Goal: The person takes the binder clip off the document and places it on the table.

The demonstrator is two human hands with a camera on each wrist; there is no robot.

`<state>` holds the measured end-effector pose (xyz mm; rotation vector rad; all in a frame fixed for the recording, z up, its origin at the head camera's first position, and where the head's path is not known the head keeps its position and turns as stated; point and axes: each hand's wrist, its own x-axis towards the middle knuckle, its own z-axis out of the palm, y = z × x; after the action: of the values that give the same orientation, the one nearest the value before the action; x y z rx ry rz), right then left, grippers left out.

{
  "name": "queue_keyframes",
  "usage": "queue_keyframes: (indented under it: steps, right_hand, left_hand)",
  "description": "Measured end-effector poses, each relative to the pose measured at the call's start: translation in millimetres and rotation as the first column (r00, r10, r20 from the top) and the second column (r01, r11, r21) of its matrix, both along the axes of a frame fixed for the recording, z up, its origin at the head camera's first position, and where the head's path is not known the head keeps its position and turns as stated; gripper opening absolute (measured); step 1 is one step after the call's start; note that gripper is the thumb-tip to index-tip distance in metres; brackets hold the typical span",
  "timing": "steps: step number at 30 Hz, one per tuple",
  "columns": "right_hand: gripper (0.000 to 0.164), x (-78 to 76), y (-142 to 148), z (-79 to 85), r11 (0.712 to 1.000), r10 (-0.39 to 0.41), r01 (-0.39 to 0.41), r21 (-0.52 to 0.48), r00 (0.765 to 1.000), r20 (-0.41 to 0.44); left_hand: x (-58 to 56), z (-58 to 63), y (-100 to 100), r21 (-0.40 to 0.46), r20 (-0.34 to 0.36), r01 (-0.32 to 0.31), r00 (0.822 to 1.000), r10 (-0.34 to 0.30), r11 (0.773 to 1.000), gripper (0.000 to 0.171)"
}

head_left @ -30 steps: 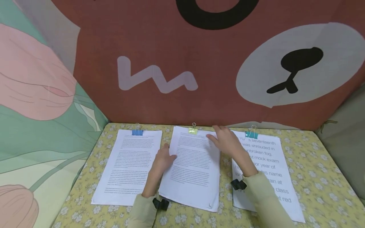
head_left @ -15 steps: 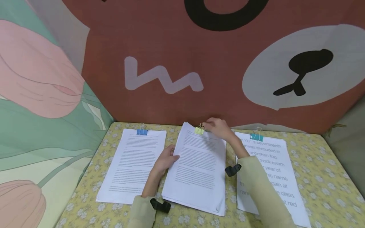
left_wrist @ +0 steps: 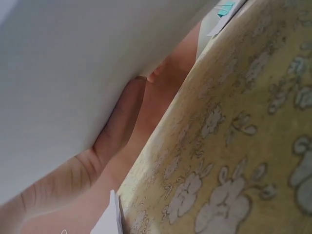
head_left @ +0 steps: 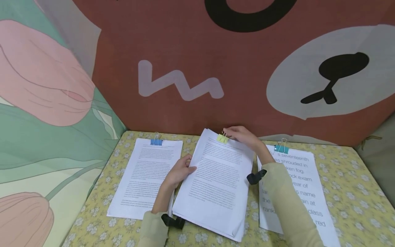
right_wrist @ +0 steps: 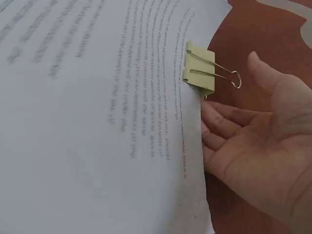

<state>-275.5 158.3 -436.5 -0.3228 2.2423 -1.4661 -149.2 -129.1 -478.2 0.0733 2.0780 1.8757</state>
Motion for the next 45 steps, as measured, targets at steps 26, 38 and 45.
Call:
queue_keyframes:
  steps: [26,38,45]
  right_hand:
    - [0.043,3.1,-2.4,5.6,0.983,-0.179,0.177,-0.054,0.983,-0.040]
    - [0.053,10.1,16.0,17.6,0.959,-0.282,0.269,-0.093,0.941,-0.188]
    - [0.052,22.2,27.3,16.4,0.963,-0.262,0.246,-0.110,0.950,-0.171]
  left_hand:
    - [2.3,1.9,-4.6,0.052,0.043,0.125,0.991,-0.127,0.991,0.042]
    - [-0.8,-1.1,-8.2,0.019,0.026,0.110,0.994,-0.111,0.994,0.044]
    - [0.1,-0.6,-12.2,-0.005,0.038,0.030,0.999,-0.030,1.000,0.039]
